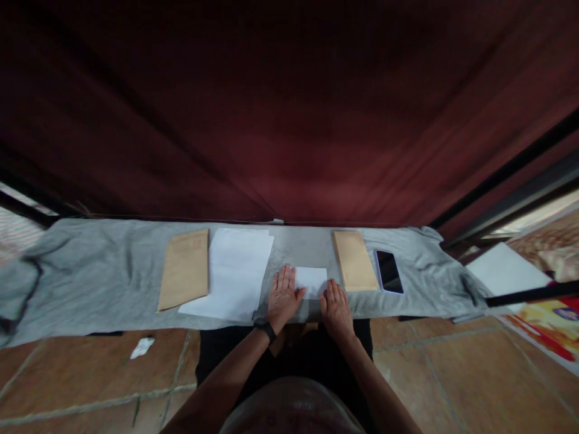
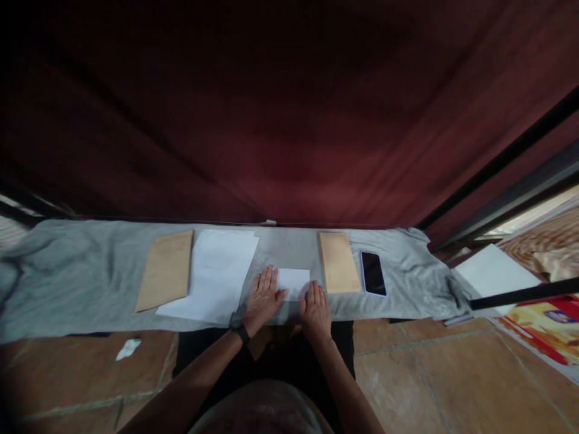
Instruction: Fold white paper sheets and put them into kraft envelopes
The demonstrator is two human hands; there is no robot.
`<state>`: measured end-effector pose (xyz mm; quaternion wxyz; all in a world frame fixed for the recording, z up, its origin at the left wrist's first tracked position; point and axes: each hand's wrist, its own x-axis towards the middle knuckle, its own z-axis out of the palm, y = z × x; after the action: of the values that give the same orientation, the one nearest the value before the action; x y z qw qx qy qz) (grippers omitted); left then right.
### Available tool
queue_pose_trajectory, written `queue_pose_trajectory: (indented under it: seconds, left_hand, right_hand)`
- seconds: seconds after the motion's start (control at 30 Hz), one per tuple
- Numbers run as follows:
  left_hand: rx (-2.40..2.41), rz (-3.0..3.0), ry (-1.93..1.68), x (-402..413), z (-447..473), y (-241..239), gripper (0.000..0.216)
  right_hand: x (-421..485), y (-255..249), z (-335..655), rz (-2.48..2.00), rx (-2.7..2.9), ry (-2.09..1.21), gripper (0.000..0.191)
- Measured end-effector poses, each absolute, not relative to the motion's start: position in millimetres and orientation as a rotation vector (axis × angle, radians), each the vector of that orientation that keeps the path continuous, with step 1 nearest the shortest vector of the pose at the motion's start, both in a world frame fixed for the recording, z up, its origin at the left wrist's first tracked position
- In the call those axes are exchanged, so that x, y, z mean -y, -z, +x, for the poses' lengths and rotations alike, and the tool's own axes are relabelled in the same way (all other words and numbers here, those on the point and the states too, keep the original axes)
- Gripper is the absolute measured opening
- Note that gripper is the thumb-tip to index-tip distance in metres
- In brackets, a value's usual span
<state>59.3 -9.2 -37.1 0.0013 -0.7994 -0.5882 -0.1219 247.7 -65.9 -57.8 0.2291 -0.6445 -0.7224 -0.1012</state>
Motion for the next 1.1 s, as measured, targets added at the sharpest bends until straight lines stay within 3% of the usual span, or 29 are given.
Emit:
queue_pose_trajectory:
  seconds: [0.37, 1.1]
  left_hand:
    - [1.837, -2.49, 0.372, 8, 59, 40, 0.069]
    - [1.868, -2.451, 0.343, 18, 51, 28, 0.059]
  right_hand:
    - [-1, 45, 215, -1.748, 2.158, 0.063, 0.051]
    - [7, 56, 233, -1.811, 2.107, 0.181, 0.057]
